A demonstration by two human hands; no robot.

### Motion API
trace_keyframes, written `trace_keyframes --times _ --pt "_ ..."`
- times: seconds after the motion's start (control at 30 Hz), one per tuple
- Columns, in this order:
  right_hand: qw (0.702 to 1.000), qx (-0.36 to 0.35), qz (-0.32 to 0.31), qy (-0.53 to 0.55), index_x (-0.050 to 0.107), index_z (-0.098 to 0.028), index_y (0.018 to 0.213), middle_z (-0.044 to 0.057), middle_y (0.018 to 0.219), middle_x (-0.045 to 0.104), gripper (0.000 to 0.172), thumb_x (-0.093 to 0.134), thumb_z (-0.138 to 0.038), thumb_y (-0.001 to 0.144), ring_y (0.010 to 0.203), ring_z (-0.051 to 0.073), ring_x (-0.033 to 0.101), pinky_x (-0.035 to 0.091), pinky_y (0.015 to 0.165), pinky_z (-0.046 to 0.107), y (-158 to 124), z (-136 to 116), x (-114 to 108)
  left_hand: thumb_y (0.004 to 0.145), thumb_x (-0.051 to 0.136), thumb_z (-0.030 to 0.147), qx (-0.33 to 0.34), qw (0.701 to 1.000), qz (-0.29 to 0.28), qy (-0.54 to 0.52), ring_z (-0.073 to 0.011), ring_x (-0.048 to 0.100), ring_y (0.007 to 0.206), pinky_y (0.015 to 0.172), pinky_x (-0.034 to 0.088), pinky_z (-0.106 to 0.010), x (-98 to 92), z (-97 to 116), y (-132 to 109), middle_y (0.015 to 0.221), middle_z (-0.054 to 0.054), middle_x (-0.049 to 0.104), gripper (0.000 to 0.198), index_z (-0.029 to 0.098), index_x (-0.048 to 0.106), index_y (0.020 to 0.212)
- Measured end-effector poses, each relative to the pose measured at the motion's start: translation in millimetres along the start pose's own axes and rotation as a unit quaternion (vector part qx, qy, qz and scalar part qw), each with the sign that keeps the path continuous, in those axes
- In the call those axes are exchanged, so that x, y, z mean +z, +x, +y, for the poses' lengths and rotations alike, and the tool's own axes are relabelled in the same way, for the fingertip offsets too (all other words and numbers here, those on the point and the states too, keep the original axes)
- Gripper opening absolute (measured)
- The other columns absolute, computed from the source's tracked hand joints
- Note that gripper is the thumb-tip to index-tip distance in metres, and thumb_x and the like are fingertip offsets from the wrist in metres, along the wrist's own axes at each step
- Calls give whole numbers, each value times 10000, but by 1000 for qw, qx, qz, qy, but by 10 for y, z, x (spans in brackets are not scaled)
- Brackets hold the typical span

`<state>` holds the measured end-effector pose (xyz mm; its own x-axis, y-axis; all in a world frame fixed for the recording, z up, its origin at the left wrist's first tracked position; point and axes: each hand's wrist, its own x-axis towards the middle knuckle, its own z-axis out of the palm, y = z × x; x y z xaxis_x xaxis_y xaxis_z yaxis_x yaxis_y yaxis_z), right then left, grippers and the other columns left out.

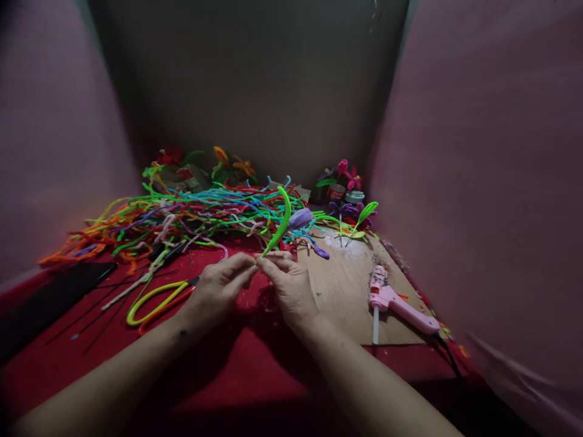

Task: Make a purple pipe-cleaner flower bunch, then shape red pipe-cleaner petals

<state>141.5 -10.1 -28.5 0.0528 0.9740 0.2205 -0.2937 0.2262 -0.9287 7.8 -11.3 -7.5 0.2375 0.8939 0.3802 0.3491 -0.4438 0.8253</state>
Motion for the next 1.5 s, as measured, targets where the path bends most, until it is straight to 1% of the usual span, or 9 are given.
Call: trace_keyframes --times 0.1,0.27,0.47,0.73,0.83,0.97,1.1,1.27,1.5 --pt "999 -9 -39 2 732 -231 798 21 925 649 130 669 -286 697 902 169 546 405 810 300 -3 -25 -18 760 567 313 -93 982 -61 -152 -73 354 482 479 284 -194 -54 40 43 538 44 446 189 156 554 654" --pt "997 25 -66 45 721 -218 809 35 856 681 181 678 -324 668 799 179 571 436 704 314 19 -15 -31 694 665 276 -203 902 -132 -356 -22 304 422 409 199 -153 -77 24 69 517 52 434 190 134 545 655" --pt "988 54 -89 116 702 -250 771 -2 737 677 135 694 -284 641 737 163 583 443 687 301 48 21 -21 743 641 228 -210 841 -184 -463 -14 241 404 393 214 -141 -58 8 70 501 67 372 196 131 619 912" --pt "979 68 -103 160 707 -221 698 17 904 672 72 707 -189 633 719 135 573 436 697 306 38 -32 -30 770 602 251 -197 851 -202 -442 -24 212 416 402 206 -159 -71 -60 69 510 66 343 129 127 600 806" --pt "984 53 -81 148 710 -210 712 9 832 669 104 720 -174 615 669 122 553 429 665 291 43 -41 -32 779 577 307 -186 892 -205 -357 -27 232 409 401 193 -168 -72 -26 74 506 58 382 190 130 561 714" --pt "988 56 -22 142 680 -206 661 -21 706 649 109 750 -198 578 593 115 541 422 581 269 28 7 -31 768 563 268 -69 991 -78 -83 -73 445 516 507 333 -192 -13 10 37 620 10 556 133 147 578 713" --pt "994 68 -15 85 671 -191 710 -19 641 623 133 726 -285 633 541 121 536 416 516 264 -18 27 -4 804 495 231 61 990 22 125 -105 510 574 583 355 -223 48 -43 -25 617 7 583 149 168 622 758" --pt "999 1 -16 30 701 -191 752 -4 796 635 107 707 -250 663 756 126 546 430 706 259 -41 -17 11 815 493 269 22 1000 6 21 -77 444 523 542 348 -195 5 -27 16 554 38 504 211 162 575 652" --pt "997 1 -71 9 717 -212 773 11 873 644 104 671 -253 689 793 151 536 407 676 272 16 -11 -66 761 566 298 -112 979 -77 -154 -39 319 408 406 239 -178 -87 111 49 496 57 461 223 142 529 606"
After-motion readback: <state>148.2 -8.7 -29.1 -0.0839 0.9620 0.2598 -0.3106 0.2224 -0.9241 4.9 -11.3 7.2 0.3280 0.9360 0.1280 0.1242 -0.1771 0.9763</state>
